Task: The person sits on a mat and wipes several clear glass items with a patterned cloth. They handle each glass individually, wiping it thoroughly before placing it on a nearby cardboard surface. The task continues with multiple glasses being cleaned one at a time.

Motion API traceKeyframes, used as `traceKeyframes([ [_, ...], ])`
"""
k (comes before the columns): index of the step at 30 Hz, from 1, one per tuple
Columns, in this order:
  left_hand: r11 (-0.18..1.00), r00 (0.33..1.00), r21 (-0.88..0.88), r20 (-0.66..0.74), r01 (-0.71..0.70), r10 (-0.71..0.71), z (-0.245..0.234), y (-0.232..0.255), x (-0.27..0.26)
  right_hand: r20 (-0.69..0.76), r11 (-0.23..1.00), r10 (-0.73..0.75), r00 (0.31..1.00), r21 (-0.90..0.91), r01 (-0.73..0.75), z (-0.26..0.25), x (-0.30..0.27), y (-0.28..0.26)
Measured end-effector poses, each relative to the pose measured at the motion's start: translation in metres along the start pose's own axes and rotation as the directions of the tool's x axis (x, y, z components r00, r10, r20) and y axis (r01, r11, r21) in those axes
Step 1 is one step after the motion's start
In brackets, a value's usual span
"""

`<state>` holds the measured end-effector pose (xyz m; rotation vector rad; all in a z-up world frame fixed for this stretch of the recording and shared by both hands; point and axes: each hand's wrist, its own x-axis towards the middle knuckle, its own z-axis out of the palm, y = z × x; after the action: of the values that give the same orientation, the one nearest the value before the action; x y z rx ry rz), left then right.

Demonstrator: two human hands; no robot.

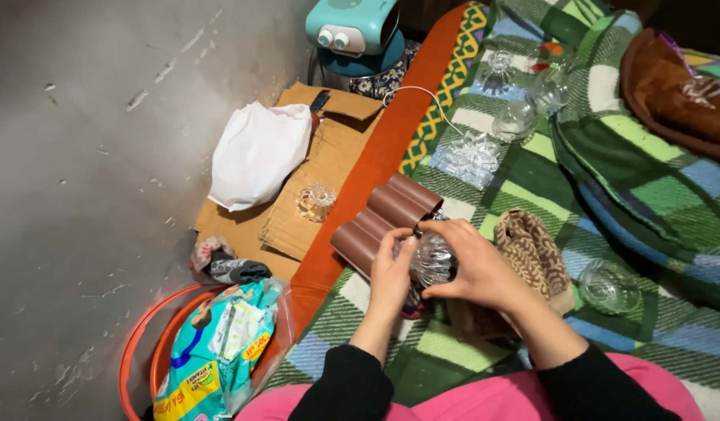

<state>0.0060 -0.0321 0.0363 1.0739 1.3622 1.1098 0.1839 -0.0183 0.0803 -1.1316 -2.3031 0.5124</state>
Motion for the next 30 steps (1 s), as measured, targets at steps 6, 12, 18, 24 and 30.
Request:
traceKeyframes([
  [6,0.826,0.962,-0.524,-0.043,0.208,-0.269,0.008,-0.007,0.002,-0.143,0.860,0.499,0.855,0.206,-0.468,-0.051,-0.012,0.049],
  [12,0.531,0.932,-0.826,-0.017,0.191,-0.361,0.013,-0.016,0.007,-0.021,0.500,0.866,0.500,0.058,-0.864,-0.045,-0.041,0.127],
  [18,0.409,0.940,-0.898,0.014,0.162,-0.342,0.011,-0.020,0.012,-0.006,0.516,0.846,0.533,-0.241,-0.822,-0.008,-0.042,0.157],
  [24,0.473,0.916,-0.854,0.010,0.216,-0.400,0.004,0.007,0.001,0.218,0.554,0.819,0.530,-0.063,-0.830,-0.084,-0.036,0.104],
  [30,0.544,0.974,-0.827,0.021,0.143,-0.224,0.004,0.000,0.000,0.383,0.841,0.313,0.869,0.313,-0.441,-0.109,-0.031,0.023],
])
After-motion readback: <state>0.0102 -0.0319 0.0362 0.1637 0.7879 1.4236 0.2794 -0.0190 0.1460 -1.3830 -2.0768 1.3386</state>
